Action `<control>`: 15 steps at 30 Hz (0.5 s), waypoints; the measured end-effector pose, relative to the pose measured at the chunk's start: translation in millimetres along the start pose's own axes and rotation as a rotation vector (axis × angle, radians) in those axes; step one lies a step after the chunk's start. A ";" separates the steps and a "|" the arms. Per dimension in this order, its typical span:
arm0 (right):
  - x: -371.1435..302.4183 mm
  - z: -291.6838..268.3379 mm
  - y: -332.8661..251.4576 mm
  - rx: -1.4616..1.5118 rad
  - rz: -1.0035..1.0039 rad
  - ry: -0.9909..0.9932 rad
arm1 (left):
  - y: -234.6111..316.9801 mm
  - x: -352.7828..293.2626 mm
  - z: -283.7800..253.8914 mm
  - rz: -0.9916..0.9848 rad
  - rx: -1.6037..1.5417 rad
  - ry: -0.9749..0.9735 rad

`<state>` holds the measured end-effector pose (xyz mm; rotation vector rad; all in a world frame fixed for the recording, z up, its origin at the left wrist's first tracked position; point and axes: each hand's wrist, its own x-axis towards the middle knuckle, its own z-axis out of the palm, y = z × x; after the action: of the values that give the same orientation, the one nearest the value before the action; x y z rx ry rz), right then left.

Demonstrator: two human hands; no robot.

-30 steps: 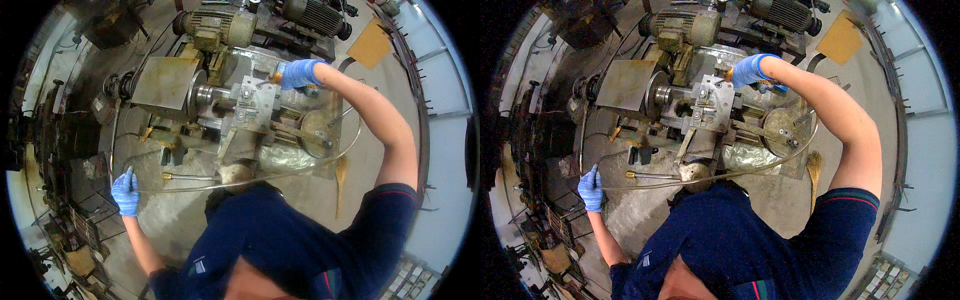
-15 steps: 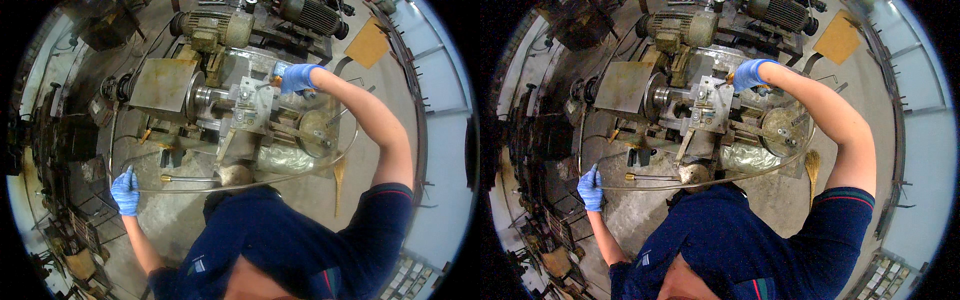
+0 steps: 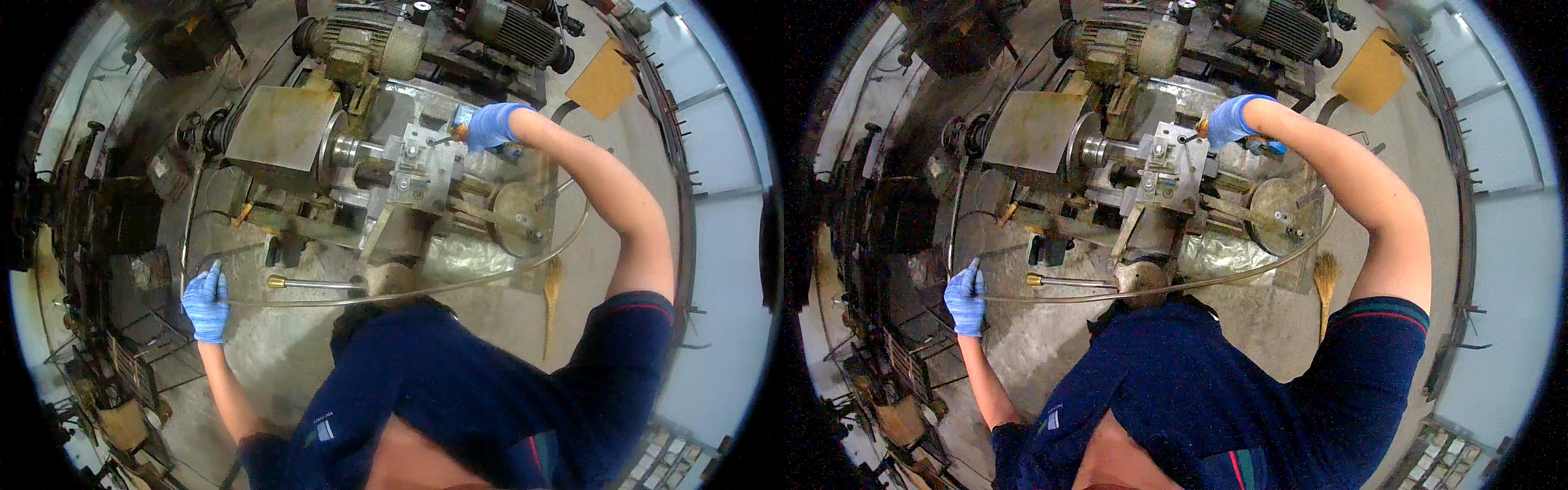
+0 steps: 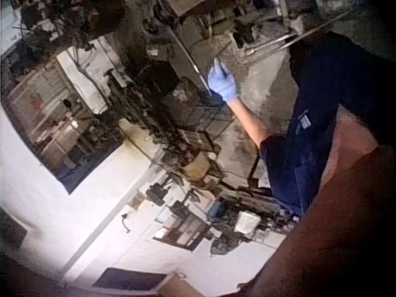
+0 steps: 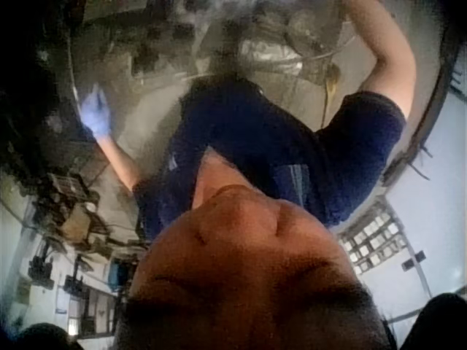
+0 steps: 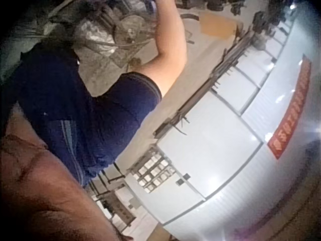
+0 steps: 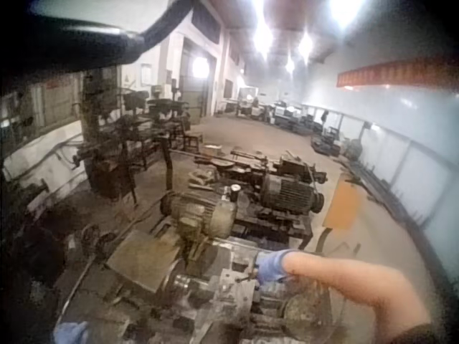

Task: The person operates a metal lathe to machine brass components. They use a long metal rod to clear swarf from the chuck and tool area, then adjust the tool post and tailstock with a wrench. The person also uses a brush to clean the machine bed and collects finished brass parts into a container.

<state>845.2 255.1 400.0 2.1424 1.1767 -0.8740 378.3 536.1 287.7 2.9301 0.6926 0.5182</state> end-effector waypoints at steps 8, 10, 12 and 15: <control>5.6 8.4 -3.4 0.128 0.087 0.041 | -4.9 -1.9 -0.9 0.034 -0.012 0.049; -3.9 11.6 -3.8 0.176 0.133 0.023 | -8.6 -3.3 -2.3 0.059 -0.003 0.076; -15.6 14.7 -9.1 0.171 0.061 0.086 | -12.6 -5.4 -4.1 0.068 -0.010 0.086; -42.8 33.0 -19.8 0.114 -0.102 0.070 | -15.8 -9.0 -4.0 0.092 -0.032 0.093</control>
<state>801.3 218.8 408.0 2.2365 1.3100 -0.9376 362.7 546.3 286.2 2.9351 0.5548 0.6723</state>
